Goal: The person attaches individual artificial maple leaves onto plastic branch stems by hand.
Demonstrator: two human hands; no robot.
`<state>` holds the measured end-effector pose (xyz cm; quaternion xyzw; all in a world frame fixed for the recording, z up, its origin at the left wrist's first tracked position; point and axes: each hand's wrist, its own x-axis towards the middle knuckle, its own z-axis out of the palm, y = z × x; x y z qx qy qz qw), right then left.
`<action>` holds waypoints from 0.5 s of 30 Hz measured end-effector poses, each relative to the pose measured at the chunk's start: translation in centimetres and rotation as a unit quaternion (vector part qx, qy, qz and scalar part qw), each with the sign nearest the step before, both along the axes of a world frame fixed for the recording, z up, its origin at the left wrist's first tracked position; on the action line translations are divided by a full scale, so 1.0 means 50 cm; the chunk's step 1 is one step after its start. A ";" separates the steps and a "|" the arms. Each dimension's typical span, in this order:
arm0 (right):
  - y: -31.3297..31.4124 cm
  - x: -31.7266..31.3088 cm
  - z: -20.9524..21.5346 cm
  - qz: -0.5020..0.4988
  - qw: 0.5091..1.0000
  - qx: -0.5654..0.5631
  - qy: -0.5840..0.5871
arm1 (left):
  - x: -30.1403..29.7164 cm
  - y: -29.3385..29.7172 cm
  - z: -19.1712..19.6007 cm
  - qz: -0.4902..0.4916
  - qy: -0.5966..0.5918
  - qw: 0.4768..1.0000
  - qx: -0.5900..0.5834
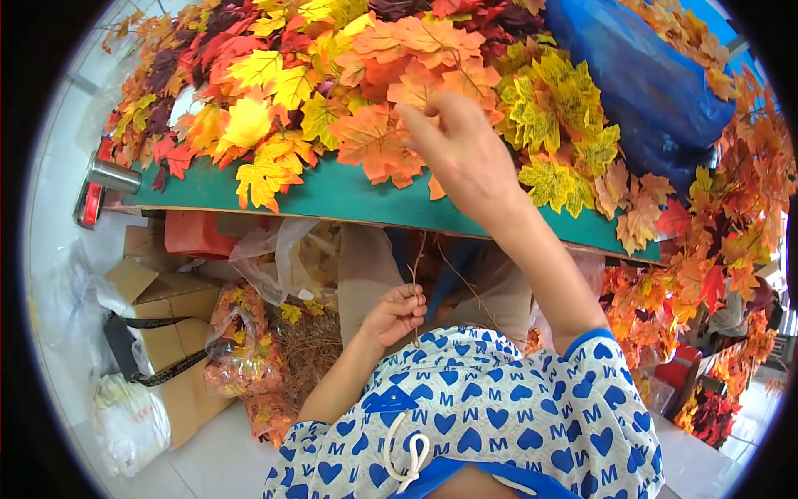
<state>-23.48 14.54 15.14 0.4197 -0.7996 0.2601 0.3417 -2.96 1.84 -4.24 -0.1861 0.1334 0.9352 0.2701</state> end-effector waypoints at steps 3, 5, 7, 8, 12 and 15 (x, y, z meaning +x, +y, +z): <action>-0.024 -0.034 -0.015 -0.017 0.987 0.162 -0.015 | -0.019 0.001 0.039 0.021 0.017 1.000 0.009; -0.019 -0.041 -0.019 -0.021 0.987 0.157 -0.033 | -0.034 -0.005 0.066 0.053 0.040 0.998 -0.001; 0.005 -0.069 -0.007 -0.026 0.999 0.023 -0.015 | -0.044 -0.010 0.101 0.059 0.031 0.998 -0.009; 0.020 -0.076 0.019 -0.027 0.998 -0.057 0.027 | -0.053 -0.008 0.118 0.070 0.058 0.995 -0.041; 0.078 -0.060 0.019 0.081 0.763 -0.543 -0.340 | -0.085 0.007 0.177 0.106 0.107 0.983 -0.102; 0.078 0.059 -0.067 0.095 0.679 -0.544 -0.484 | -0.092 0.027 0.209 0.151 0.155 0.963 -0.162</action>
